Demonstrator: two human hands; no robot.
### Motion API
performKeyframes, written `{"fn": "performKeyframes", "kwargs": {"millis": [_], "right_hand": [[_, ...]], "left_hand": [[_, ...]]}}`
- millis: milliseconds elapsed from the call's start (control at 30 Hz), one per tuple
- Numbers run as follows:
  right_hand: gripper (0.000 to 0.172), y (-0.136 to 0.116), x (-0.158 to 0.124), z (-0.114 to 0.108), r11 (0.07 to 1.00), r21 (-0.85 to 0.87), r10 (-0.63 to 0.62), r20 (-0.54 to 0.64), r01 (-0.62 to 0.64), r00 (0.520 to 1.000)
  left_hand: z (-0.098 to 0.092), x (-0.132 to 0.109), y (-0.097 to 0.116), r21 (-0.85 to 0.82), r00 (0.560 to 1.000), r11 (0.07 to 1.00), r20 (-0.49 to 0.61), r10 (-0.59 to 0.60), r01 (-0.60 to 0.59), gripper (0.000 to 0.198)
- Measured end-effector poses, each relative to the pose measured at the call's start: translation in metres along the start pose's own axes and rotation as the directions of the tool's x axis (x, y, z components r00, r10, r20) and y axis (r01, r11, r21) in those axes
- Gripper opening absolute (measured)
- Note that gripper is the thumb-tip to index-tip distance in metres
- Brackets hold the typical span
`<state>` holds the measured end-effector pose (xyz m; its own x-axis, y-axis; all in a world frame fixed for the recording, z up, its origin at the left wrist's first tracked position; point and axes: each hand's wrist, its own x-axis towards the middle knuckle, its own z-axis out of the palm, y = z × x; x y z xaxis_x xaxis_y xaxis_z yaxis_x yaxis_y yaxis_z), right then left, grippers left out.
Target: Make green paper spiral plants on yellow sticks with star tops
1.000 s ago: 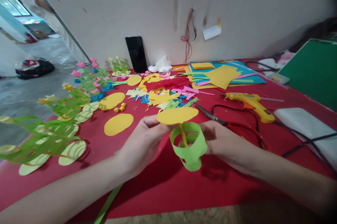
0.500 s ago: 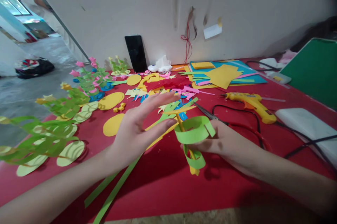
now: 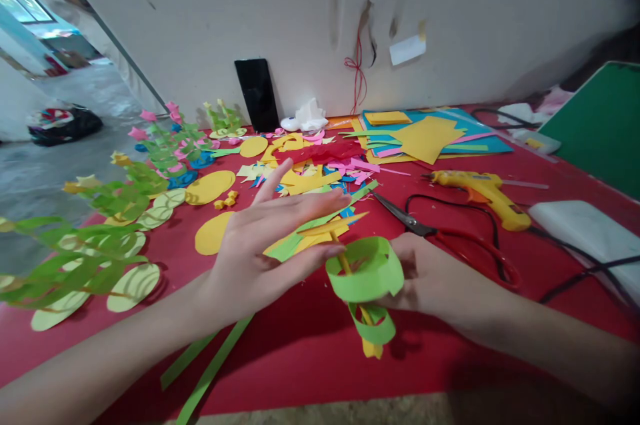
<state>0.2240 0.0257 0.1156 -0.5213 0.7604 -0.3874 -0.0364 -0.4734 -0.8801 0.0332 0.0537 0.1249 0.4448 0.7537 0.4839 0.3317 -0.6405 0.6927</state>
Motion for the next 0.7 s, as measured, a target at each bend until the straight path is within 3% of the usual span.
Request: {"fn": "performKeyframes", "kwargs": {"millis": [167, 500, 700], "right_hand": [[0.020, 0.000, -0.002, 0.002, 0.989, -0.145, 0.026, -0.068, -0.036, 0.997], [0.013, 0.011, -0.001, -0.002, 0.956, -0.294, -0.001, 0.005, 0.002, 1.000], [0.012, 0.004, -0.004, 0.002, 0.956, -0.290, -0.037, 0.027, 0.043, 0.999]], "left_hand": [[0.000, -0.001, 0.000, -0.011, 1.000, 1.000, 0.016, 0.017, -0.017, 0.046], [-0.004, 0.002, 0.009, 0.085, 0.978, 0.976, 0.070, 0.195, -0.201, 0.054], [-0.002, 0.005, 0.011, 0.080, 0.968, 0.968, 0.093, 0.232, -0.239, 0.041]]}}
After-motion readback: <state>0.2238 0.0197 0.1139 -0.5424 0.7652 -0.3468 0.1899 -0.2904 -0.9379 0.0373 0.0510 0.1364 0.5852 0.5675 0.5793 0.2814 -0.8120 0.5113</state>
